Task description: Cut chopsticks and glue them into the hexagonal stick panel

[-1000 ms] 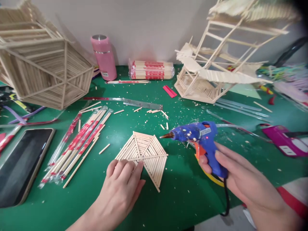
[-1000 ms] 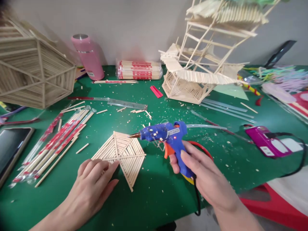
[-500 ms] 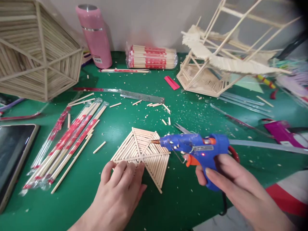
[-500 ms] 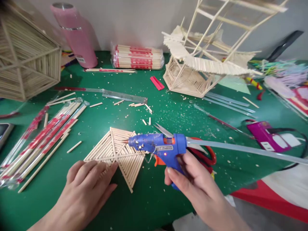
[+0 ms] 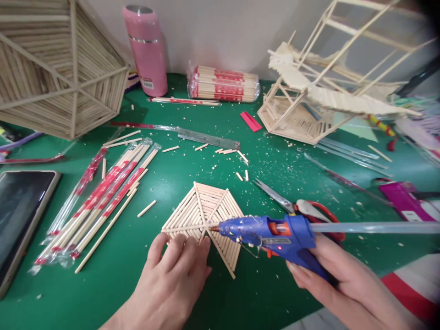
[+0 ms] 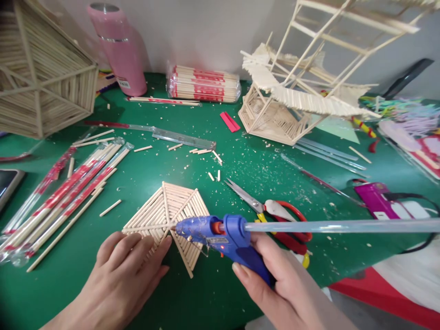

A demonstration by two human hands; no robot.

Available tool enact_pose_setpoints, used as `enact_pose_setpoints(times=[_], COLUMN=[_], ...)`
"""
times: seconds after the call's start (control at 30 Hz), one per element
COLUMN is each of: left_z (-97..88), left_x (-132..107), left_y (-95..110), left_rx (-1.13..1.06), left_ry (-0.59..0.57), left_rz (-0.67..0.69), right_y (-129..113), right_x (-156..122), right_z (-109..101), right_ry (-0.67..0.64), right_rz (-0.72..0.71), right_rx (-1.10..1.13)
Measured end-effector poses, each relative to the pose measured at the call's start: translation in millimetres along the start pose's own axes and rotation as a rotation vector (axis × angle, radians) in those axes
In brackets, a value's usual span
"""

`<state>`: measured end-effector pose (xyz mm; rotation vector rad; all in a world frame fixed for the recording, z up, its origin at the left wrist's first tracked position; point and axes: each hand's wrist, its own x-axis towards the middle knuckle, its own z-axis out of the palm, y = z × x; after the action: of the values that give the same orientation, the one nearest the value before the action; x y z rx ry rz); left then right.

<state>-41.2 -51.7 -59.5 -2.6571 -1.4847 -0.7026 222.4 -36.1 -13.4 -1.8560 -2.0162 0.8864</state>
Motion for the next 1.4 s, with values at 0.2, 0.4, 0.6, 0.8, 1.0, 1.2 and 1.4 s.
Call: enact_pose_setpoints(times=[0.2, 0.4, 0.6, 0.8, 1.0, 1.2, 1.4], left_z=[-0.3, -0.9, -1.9, -1.7, -2.0, -2.3, -3.0], left_x=[-0.6, -2.1, -2.0, -0.6, -1.6, -0.5, -0.9], left_y=[-0.9, -1.2, -1.8, -1.4, -1.3, -1.4, -1.3], left_rx=[0.024, 0.031, 0.013, 0.014, 0.025, 0.021, 0.021], left_ry=[-0.037, -0.046, -0.039, -0.038, -0.046, -0.053, -0.061], left_rz=[0.018, 0.043, 0.038, 0.038, 0.038, 0.026, 0.023], right_y=[13.5, 11.9, 9.6, 1.9, 2.8, 11.0, 4.9], right_x=[-1.9, -3.8, -3.1, -0.2, -0.1, -2.9, -0.6], right_z=[-4.4, -7.4, -6.1, -6.4, -5.8, -6.3, -5.0], right_ry=[-0.108, -0.136, -0.133, -0.161, -0.154, -0.157, -0.157], right_rz=[-0.134, -0.197, -0.223, -0.22, -0.22, -0.178, -0.168], right_rx=[-0.182, -0.239, -0.28, -0.283, -0.27, -0.262, -0.252])
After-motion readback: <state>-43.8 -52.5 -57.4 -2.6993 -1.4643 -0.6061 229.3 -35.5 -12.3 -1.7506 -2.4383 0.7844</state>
